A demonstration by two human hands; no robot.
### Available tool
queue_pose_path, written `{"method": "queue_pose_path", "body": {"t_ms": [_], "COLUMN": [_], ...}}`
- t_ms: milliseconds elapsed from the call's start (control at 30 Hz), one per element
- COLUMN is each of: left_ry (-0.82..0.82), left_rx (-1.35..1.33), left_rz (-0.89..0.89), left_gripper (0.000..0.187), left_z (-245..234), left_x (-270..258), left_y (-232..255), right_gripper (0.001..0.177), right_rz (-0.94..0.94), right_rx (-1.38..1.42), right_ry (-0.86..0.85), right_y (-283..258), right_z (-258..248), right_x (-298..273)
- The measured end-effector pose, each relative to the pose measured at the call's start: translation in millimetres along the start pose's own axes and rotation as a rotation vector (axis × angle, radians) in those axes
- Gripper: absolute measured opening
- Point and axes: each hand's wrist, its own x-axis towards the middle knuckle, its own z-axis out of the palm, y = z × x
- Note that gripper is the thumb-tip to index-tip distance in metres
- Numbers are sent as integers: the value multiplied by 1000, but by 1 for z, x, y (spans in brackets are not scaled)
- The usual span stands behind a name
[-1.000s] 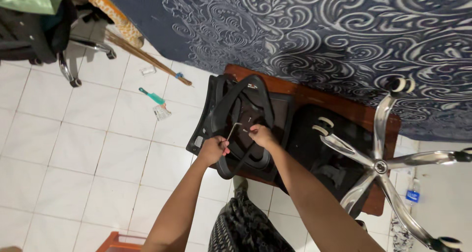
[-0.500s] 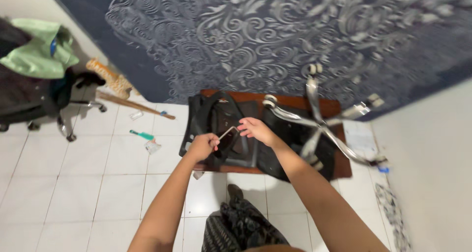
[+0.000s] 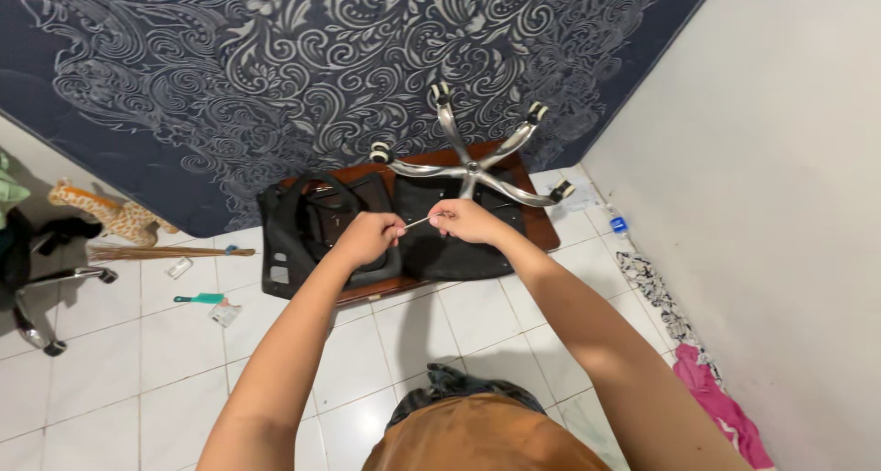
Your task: The person assembles an office chair by attaching the seat frame to the base with wheels using a wrench. They tighten multiple bolts to secure the components together.
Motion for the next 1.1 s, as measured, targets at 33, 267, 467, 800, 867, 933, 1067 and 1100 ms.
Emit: {"method": "queue_pose_path", "body": {"t_ms": [33,267,467,800,867,933,1067,1100], "left_ry": [9,150,381,319,226,169,247,291], "left_rx": [4,-139,-628,-402,-268,-191,-62,-5], "left_rz": [29,12,-230,-694,-713,-719,-578,-505], "left_gripper": [17,23,27,29,33,36,44,46], "left_z": [7,77,160,306,327,348,388,395], "left_x": [5,60,81,28,37,53,87,94], "left_y": [12,40,-34,-163,-186,-209,-247,-252], "right_gripper": [19,29,30,35,47,72,92,102], "right_rz": [3,-40,247,301,250,229,389,427], "right_rx": [-52,-219,129,-92,-175,-193,-332,-313], "right_ry": [5,141,85,-10,47,102,103,76], "right_y": [2,81,205,355,379,400,424,427], "right_z": [-11,-113,-202,-144,-122,-100,-65,-57], "right_x": [-10,-61,-122,-102,-87,-82,-34,-22]}}
